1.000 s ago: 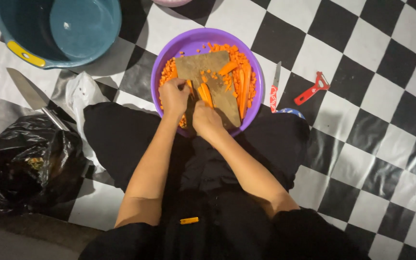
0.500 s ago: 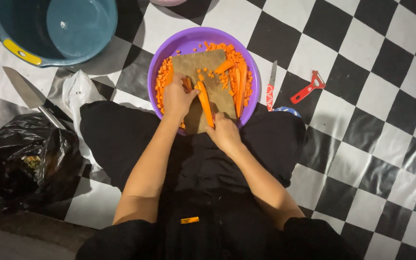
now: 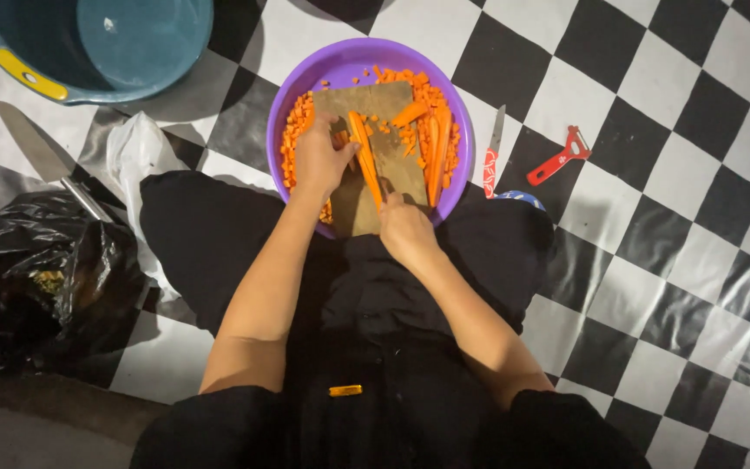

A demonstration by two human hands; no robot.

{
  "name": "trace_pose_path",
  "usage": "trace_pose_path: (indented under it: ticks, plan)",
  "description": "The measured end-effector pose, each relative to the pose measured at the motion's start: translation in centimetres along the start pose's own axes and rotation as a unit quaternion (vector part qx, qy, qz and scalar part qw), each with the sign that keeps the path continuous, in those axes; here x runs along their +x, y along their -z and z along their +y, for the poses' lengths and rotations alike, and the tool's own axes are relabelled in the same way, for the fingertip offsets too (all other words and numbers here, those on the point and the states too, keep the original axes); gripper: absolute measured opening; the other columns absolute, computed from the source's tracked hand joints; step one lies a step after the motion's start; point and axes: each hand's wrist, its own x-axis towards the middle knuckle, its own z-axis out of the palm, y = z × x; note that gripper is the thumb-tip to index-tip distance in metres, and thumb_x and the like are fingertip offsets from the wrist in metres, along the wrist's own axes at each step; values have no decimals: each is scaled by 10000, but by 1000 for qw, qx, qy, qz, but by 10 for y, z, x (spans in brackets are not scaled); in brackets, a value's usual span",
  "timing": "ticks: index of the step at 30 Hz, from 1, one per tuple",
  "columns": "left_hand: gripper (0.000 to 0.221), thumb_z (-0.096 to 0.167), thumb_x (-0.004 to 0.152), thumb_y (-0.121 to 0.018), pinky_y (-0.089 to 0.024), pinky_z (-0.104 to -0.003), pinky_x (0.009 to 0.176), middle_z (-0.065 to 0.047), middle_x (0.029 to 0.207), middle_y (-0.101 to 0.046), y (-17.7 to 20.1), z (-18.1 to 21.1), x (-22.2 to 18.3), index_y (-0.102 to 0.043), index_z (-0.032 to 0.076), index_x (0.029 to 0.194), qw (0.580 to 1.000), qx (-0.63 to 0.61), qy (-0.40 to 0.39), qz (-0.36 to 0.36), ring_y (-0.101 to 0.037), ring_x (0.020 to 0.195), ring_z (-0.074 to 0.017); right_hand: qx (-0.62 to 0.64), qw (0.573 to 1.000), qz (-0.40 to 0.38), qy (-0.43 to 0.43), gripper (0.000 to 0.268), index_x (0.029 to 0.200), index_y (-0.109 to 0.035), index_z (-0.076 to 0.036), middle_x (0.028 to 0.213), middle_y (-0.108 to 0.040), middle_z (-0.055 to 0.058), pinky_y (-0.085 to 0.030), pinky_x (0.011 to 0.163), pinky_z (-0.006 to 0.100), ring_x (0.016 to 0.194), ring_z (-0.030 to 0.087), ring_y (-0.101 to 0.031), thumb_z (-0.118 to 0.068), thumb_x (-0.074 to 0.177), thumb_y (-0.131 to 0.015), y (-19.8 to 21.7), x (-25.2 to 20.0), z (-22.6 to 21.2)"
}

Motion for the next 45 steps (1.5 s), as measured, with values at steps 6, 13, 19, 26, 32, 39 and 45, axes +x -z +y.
trace_pose_path:
  ticks: [6,13,19,26,32,39,45]
  plan:
    - [483,276,779,-894,-586,-466,850,-110,856,-737,-4,3,-4,-657,97,1160,1000,-10,-10,5,-730,960,-363,24,999,37,20,372,1110,-542,-26,907,-727,259,-563,867,553,974,450,-718,-335,1076,-338,1,-3,-12]
    - [431,269,778,-899,-590,-453,845,-148,878,-716,-3,4,-3,-688,66,1094,1000,-17,-18,9,-731,949,-375,-27,999,34,20,372,1106,-523,-65,883,-729,214,-570,850,536,969,419,-728,-370,1087,-312,-5,-17,14]
    - [384,228,789,-878,-590,-468,829,-164,862,-693,-3,6,-4,-693,54,1078,999,-7,-29,11,-728,916,-395,-42,999,11,19,345,1117,-532,-63,861,-729,226,-585,819,515,908,417,-742,-336,1070,-326,-3,-42,7]
    - [360,229,797,-858,-589,-465,821,-142,841,-672,-2,8,-3,-683,63,1065,1000,-9,-22,5,-730,906,-375,-25,999,23,28,309,1091,-519,-30,845,-719,242,-587,817,535,908,428,-738,-280,1069,-339,-16,-18,3]
    - [333,215,805,-848,-584,-461,802,-118,825,-661,-6,7,-4,-690,59,1054,1000,6,-25,1,-730,884,-358,2,1000,-12,-2,293,1096,-527,-6,894,-712,271,-572,851,575,961,469,-717,-242,1057,-358,-16,-17,2]
    - [367,259,816,-859,-594,-428,799,-106,854,-665,-10,-1,0,-688,83,1090,999,21,-29,-17,-728,930,-315,25,997,-63,-37,305,1115,-538,21,974,-707,306,-557,899,583,1035,483,-695,-218,1058,-357,1,-50,-9]
    - [361,219,823,-854,-587,-413,820,-105,854,-667,-4,8,-5,-678,59,1095,999,4,-30,-13,-726,923,-316,9,997,-73,-35,327,1116,-567,13,981,-718,302,-561,889,569,1029,480,-702,-227,1063,-352,8,-71,-4]
